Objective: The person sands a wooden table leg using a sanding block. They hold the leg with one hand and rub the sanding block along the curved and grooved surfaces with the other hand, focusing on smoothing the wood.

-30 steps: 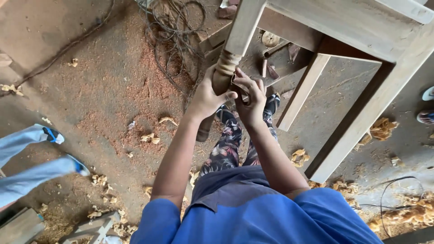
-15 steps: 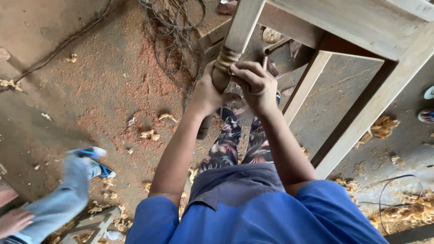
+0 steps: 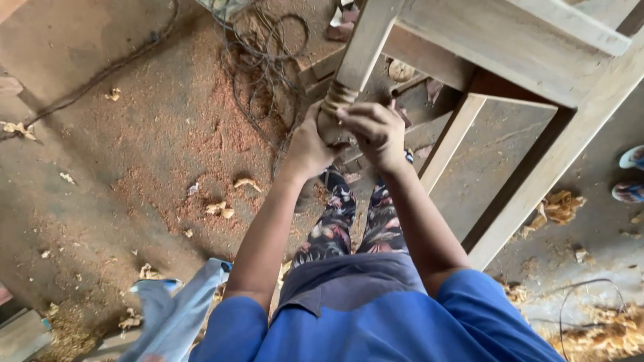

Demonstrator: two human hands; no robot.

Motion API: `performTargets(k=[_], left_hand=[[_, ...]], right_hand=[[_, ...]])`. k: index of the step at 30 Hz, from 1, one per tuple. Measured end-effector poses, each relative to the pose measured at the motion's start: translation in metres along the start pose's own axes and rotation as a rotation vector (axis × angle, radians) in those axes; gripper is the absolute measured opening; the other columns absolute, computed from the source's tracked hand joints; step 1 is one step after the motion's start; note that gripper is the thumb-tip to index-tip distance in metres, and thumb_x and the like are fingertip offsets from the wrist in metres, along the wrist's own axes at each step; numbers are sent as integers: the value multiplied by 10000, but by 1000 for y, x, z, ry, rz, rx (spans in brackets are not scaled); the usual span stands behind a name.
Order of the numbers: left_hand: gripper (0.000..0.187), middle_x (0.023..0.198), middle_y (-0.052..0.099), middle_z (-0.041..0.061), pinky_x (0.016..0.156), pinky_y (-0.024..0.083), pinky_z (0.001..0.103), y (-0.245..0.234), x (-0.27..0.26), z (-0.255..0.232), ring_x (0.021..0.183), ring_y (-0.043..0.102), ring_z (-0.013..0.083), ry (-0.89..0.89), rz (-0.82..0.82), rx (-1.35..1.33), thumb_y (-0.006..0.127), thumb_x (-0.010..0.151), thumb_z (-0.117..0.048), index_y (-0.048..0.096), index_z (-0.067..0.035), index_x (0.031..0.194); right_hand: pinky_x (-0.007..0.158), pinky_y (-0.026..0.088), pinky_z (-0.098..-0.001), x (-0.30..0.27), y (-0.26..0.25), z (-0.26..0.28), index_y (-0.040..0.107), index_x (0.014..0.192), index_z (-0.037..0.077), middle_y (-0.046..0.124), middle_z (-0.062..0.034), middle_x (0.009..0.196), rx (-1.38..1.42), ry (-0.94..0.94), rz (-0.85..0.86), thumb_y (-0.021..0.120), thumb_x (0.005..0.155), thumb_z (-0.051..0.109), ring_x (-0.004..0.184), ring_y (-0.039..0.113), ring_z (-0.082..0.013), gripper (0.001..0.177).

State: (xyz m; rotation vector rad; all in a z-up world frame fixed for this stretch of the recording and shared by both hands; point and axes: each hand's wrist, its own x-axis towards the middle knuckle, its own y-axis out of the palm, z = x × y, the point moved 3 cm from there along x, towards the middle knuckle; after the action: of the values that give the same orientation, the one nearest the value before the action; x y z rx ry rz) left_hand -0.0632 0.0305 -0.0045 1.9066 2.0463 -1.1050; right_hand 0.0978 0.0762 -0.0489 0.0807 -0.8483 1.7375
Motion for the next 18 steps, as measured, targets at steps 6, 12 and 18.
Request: performTargets(k=[6, 12, 18], left_hand=[[876, 1252, 697, 207, 1027, 526, 571, -2, -2, 1, 1200, 641, 428, 7, -18, 24, 918, 662, -280, 486, -227, 1422], [822, 1255, 651, 253, 977, 545, 631, -7, -12, -5, 1155, 639, 492, 122, -119, 113, 890, 727, -320, 468, -190, 1421], [605, 973, 714, 171, 755, 629, 499, 23, 35, 13, 964, 734, 363, 112, -214, 208, 776, 777, -482, 629, -74, 1198]], right_hand=[[762, 560, -406, 3, -14, 16, 822, 1031, 188, 740, -36, 992, -1, 36, -32, 791, 928, 147, 844, 727, -296, 115], [805, 546, -430, -29, 0, -26, 823, 1088, 149, 735, -88, 932, 65, 93, -39, 829, 894, 125, 815, 724, -331, 195], [868, 551, -387, -35, -33, -10, 797, 1080, 89, 770, -136, 990, 245, 486, -151, 807, 905, 33, 945, 747, -293, 183]])
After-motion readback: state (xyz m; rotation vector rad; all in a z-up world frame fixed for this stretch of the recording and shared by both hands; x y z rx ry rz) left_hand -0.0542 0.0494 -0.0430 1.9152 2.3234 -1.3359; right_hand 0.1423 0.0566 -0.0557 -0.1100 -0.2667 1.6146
